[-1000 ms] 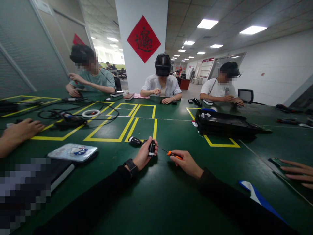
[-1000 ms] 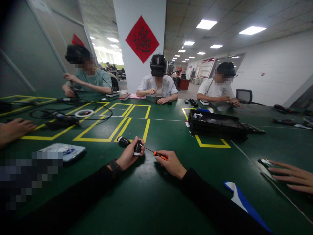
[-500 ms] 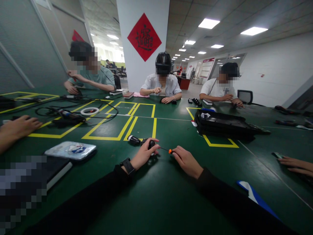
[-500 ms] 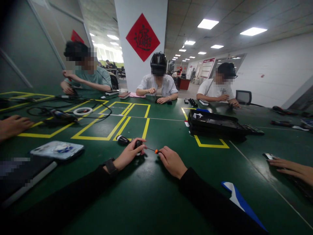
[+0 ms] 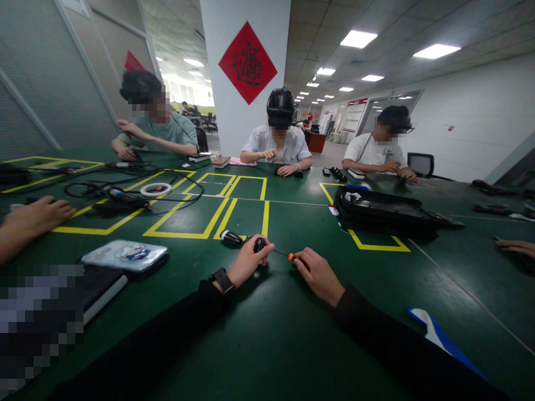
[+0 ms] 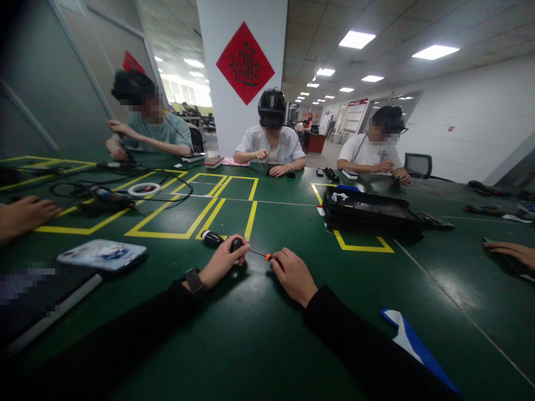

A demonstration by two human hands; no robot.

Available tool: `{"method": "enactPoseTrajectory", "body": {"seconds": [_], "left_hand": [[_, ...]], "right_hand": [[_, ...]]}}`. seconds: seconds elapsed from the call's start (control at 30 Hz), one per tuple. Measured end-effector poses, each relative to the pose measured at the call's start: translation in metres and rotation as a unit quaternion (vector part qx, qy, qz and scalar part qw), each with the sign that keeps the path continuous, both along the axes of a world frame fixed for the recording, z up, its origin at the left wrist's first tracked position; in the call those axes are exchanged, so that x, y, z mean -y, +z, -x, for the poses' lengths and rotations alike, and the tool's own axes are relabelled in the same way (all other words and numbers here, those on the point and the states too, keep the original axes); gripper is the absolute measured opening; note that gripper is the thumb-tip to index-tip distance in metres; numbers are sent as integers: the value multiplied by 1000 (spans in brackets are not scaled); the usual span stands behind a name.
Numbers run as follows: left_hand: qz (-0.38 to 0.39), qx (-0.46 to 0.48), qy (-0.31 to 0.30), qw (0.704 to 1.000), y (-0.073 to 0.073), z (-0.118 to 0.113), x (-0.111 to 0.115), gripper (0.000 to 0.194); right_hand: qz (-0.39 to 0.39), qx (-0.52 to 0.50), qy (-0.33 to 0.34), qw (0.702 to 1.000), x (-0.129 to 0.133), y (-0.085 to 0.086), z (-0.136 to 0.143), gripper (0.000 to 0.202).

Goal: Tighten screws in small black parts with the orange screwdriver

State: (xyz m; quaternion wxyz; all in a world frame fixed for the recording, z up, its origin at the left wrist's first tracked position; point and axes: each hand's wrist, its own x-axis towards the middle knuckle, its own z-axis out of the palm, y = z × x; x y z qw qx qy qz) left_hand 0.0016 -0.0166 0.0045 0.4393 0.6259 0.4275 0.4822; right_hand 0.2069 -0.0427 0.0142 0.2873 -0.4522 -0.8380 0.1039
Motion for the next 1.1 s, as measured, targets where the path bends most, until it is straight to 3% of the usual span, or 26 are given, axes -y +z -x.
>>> {"method": "enactPoseTrajectory", "body": {"seconds": [0.13,0.27,0.47,0.77,1.1], "left_hand": [[9,14,10,1000,0,1,-1,23],[18,23,-28,999,2,1,2,20],[45,90,-63,993,1,4,3,21],[23,64,-49,996,3,4,2,24],[42,75,-49,995,4,1,4,19]], "right_hand": [[-3,-27,11,1000,1,-3,0,19],[-7,-34,-10,999,2,-4,-2,21],[-32,-40,15,999,3,2,-1,23],[-44,-115,52,991,-1,-4,-1,22],[-7,-35,-5,999,-1,0,-2,28]]}}
